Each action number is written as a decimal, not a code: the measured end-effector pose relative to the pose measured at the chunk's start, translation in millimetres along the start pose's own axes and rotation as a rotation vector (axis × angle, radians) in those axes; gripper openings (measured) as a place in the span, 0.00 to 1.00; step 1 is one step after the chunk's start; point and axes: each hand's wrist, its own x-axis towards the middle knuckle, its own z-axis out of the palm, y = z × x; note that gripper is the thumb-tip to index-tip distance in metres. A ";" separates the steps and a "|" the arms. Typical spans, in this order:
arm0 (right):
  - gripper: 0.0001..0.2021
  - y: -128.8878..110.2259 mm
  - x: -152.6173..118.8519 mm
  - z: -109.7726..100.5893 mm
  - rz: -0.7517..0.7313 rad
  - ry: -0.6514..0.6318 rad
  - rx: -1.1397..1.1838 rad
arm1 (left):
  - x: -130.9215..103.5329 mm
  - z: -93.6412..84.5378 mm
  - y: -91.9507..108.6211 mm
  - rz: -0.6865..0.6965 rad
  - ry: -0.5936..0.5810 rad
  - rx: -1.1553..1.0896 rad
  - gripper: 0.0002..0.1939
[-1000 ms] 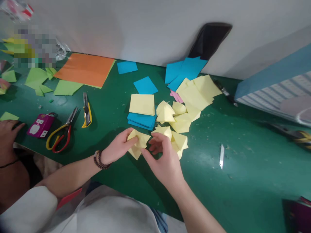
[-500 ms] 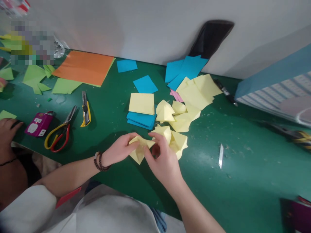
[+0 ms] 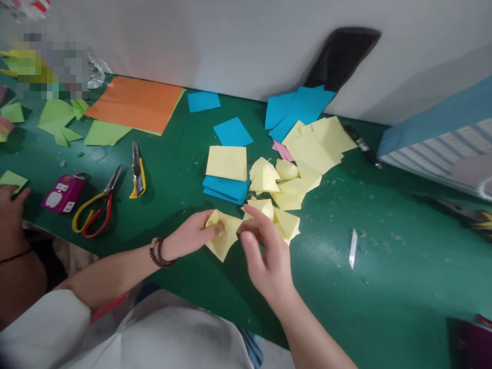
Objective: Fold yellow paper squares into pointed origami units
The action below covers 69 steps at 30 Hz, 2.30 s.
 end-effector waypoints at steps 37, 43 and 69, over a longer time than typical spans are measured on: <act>0.02 4.8 4.3 11.0 -0.188 -0.105 -0.452 | -7.2 1.8 -4.7 0.063 -0.258 0.154 0.07; 0.10 -4.2 6.7 -1.9 -0.198 -0.055 -0.237 | -0.7 -4.9 0.0 -0.092 -0.210 -0.161 0.09; 0.17 1.9 4.9 8.5 -0.293 0.004 -0.223 | -0.8 -3.7 -3.9 0.014 -0.273 -0.303 0.19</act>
